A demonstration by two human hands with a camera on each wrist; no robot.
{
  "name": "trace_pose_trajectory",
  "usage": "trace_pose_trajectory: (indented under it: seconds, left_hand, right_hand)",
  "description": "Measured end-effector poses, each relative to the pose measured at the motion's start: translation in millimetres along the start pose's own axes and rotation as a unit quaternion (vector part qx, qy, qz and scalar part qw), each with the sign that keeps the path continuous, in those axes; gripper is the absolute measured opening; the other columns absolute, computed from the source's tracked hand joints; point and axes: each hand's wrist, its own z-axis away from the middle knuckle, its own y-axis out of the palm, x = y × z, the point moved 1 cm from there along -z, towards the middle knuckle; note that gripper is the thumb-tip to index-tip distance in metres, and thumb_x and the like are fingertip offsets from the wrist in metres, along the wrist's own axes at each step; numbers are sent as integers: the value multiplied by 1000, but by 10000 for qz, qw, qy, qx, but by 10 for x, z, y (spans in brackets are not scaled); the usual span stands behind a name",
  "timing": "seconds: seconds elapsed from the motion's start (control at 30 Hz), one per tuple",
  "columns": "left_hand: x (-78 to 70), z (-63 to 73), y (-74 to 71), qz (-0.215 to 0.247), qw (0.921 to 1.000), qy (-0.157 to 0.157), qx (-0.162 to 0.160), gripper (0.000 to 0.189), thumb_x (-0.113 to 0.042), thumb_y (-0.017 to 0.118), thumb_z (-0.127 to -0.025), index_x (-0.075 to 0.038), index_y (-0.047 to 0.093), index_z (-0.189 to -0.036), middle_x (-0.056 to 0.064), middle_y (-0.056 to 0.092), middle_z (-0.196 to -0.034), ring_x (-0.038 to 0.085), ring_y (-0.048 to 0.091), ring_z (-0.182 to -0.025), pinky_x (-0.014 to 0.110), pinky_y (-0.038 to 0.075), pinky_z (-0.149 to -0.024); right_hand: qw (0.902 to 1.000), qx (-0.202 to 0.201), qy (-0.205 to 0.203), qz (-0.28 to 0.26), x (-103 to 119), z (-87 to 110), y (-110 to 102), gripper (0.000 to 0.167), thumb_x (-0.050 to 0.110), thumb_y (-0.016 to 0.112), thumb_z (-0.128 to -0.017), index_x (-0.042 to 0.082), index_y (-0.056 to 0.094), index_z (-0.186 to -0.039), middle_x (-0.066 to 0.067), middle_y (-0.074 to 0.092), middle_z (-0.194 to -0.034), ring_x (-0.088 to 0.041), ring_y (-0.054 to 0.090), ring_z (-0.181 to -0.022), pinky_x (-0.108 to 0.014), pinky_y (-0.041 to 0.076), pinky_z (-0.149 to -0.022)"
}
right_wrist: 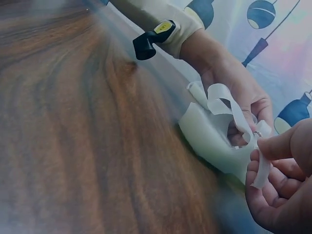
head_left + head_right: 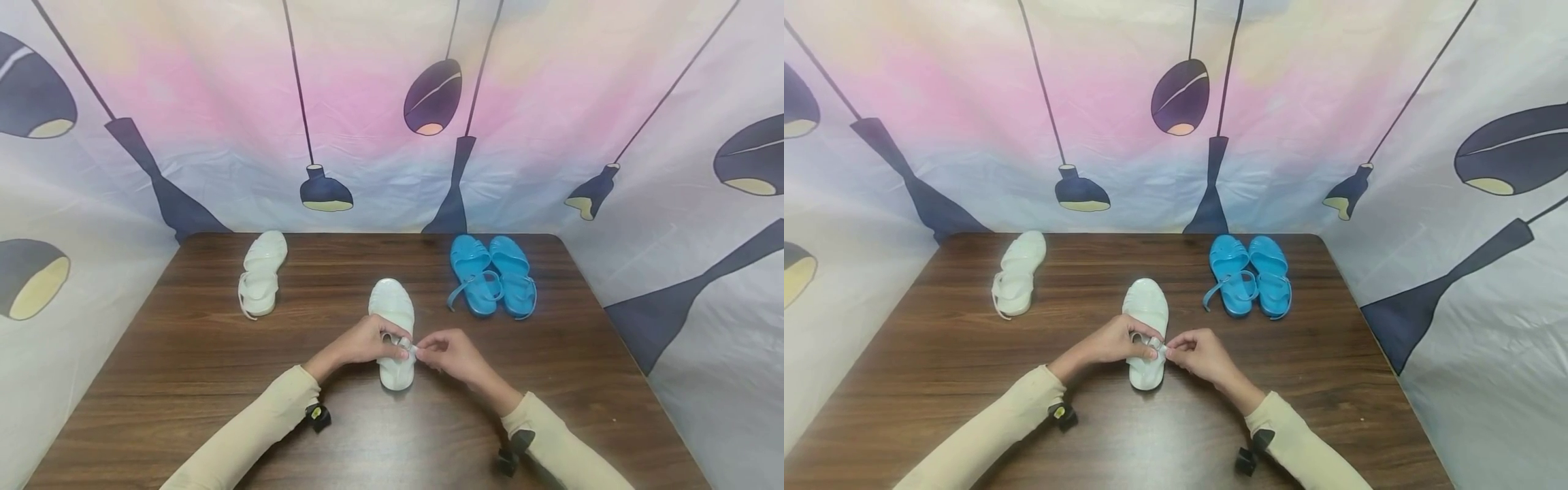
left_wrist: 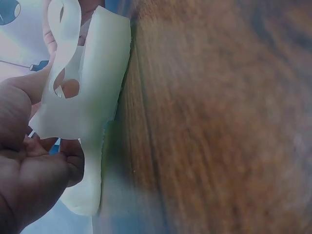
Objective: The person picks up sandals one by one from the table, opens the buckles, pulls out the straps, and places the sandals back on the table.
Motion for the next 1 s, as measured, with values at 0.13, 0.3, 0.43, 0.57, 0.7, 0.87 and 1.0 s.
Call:
trace_pose_trajectory:
  seconds: [0.13, 0.3, 0.43, 0.57, 0.7, 0.87, 1.0]
  left_hand:
    - [-19, 3, -7, 29, 10000, -62, -8, 27, -23, 85, -85, -12, 80, -109, -5, 78, -101, 4, 64, -87, 24, 56, -79]
    - [-32, 2, -3, -47, 9999, -93, -79, 28, -21, 85, -85, -10, 79, -110, -3, 78, -102, 5, 64, -88, 24, 56, -79]
    - [-36, 7, 13, -114, 9998, -49, -127, 28, -22, 85, -85, -10, 79, -109, -2, 78, -102, 6, 64, -90, 24, 55, -80]
    - [-28, 19, 31, -142, 9998, -53, -105, 26, -23, 85, -85, -12, 80, -108, -5, 77, -102, 6, 65, -91, 24, 56, -80]
    - [-19, 24, 37, -126, 9998, -51, -142, 25, -22, 85, -85, -12, 80, -107, -5, 77, -102, 6, 65, -92, 25, 56, -81]
    - [-28, 26, 26, -145, 9997, -87, -161, 25, -23, 85, -85, -12, 80, -107, -4, 77, -101, 6, 65, -92, 25, 55, -82]
    - [-48, 23, 15, -180, 9996, -146, -176, 26, -23, 85, -85, -12, 80, -108, -5, 77, -102, 7, 65, -94, 25, 55, -83]
  right_hand:
    - [9999, 68, -12, -103, 32, -42, 11, 19, 23, 75, -94, 7, 78, -103, -7, 73, -85, -20, 62, -67, -30, 52, -57]
    - [9998, 111, 5, -134, 56, -77, 19, 20, 22, 76, -93, 5, 77, -103, -7, 72, -84, -20, 62, -67, -31, 52, -57]
    - [9999, 156, 20, -68, 44, -69, 8, 23, 25, 77, -92, 5, 76, -103, -5, 72, -83, -20, 62, -68, -31, 53, -58]
    - [9997, 200, 123, -81, -2, -39, -12, 24, 27, 78, -92, 7, 76, -104, -5, 73, -85, -20, 65, -72, -31, 55, -62]
    - [9999, 85, 79, 62, -31, -18, -24, 21, 27, 79, -91, 8, 78, -100, -3, 73, -85, -19, 64, -72, -32, 56, -63]
    - [9997, -49, -100, 218, -26, -21, -15, 19, 25, 80, -90, 8, 79, -98, -2, 71, -82, -18, 61, -67, -34, 55, -60]
    - [9998, -5, -142, 147, 7, -47, 5, 17, 22, 79, -91, 7, 79, -98, -3, 70, -79, -19, 60, -65, -32, 54, -60]
